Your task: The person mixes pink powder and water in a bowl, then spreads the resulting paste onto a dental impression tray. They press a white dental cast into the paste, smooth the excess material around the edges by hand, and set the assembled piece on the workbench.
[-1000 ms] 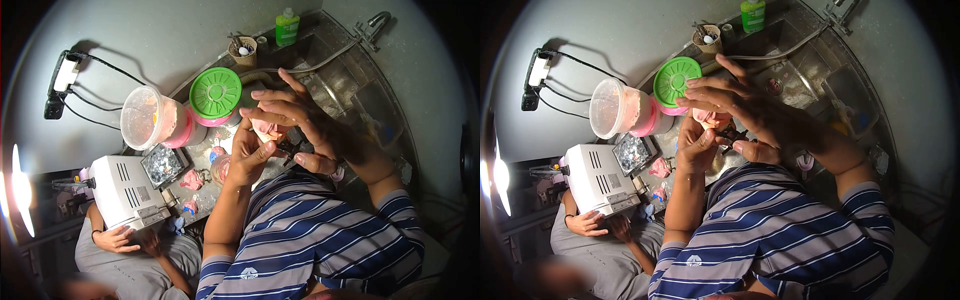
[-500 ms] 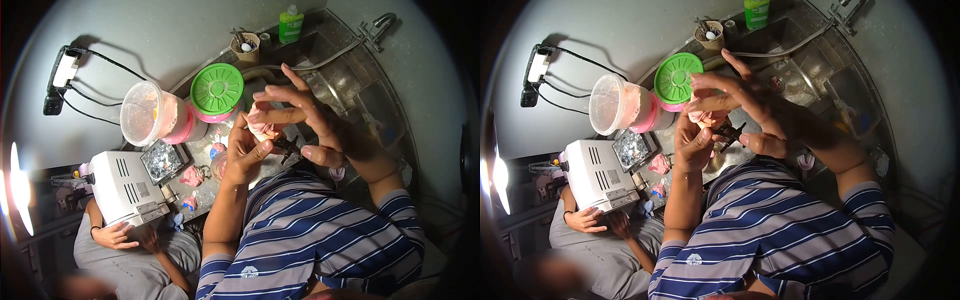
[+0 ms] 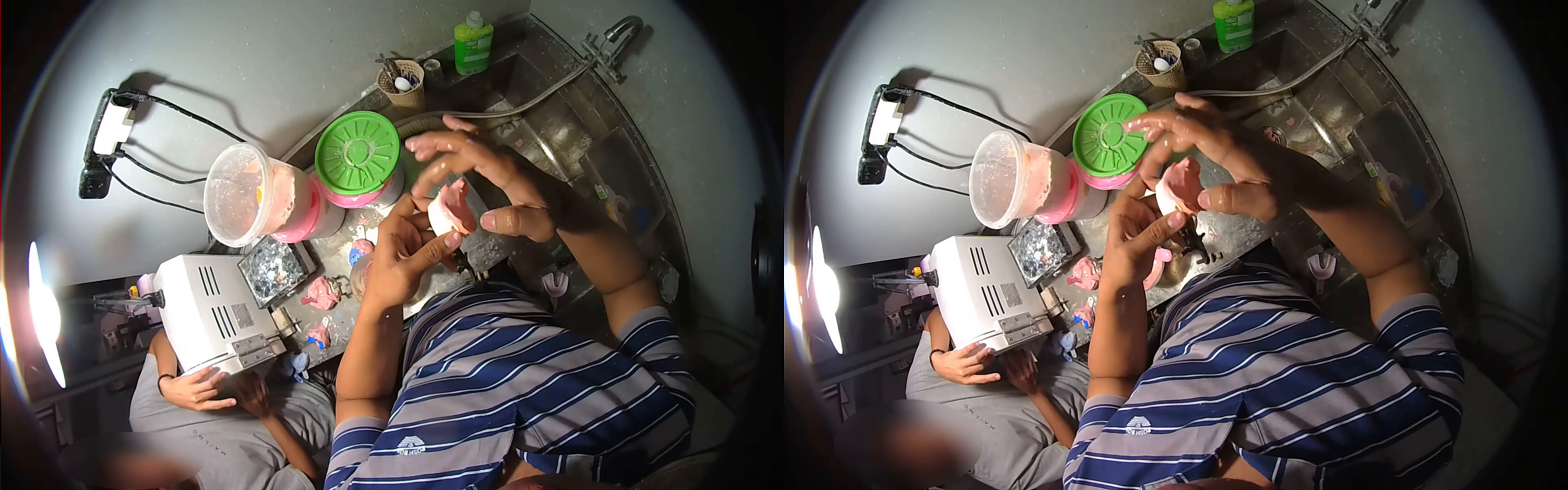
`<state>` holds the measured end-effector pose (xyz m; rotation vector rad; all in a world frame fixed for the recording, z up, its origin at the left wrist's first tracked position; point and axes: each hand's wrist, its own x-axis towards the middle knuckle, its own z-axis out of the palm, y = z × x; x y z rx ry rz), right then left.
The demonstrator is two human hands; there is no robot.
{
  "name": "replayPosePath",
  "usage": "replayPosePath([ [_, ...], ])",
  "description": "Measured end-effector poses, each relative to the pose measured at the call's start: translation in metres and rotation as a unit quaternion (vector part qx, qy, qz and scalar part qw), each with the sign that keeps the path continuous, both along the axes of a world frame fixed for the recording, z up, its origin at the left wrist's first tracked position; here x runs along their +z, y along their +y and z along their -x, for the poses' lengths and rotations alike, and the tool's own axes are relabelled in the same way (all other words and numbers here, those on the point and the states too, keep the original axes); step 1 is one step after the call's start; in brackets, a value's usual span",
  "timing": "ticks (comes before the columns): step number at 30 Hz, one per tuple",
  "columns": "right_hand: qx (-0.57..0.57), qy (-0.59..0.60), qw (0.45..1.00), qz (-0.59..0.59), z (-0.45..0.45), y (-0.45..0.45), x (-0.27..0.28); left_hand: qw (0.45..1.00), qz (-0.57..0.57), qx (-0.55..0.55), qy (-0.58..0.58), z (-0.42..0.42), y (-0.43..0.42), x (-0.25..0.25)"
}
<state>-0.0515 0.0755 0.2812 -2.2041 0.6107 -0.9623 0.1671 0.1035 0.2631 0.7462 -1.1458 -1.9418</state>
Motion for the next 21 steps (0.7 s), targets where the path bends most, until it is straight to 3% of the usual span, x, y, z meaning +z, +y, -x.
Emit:
replayPosePath([
  [4, 0.043, -0.121, 0.984, -0.123, -0.006, 0.001, -0.005, 0.999, -0.026, -0.016, 0.015, -0.004, 0.001, -0.001],
  [11, 0.091, -0.171, 0.965, -0.177, -0.004, 0.001, -0.006, 0.994, -0.077, -0.021, 0.069, -0.006, 0.003, -0.007],
  [17, 0.053, -0.169, 0.983, -0.050, -0.005, 0.013, 0.000, 0.985, -0.101, -0.055, 0.126, -0.009, 0.000, -0.013],
  [19, -0.014, 0.031, 0.989, 0.147, 0.002, 0.015, 0.009, 0.981, -0.128, -0.052, 0.136, -0.008, 0.000, -0.013],
  [21, -0.029, 0.026, 0.990, 0.137, -0.002, 0.024, 0.014, 0.982, -0.117, -0.044, 0.138, -0.007, -0.001, -0.019],
])
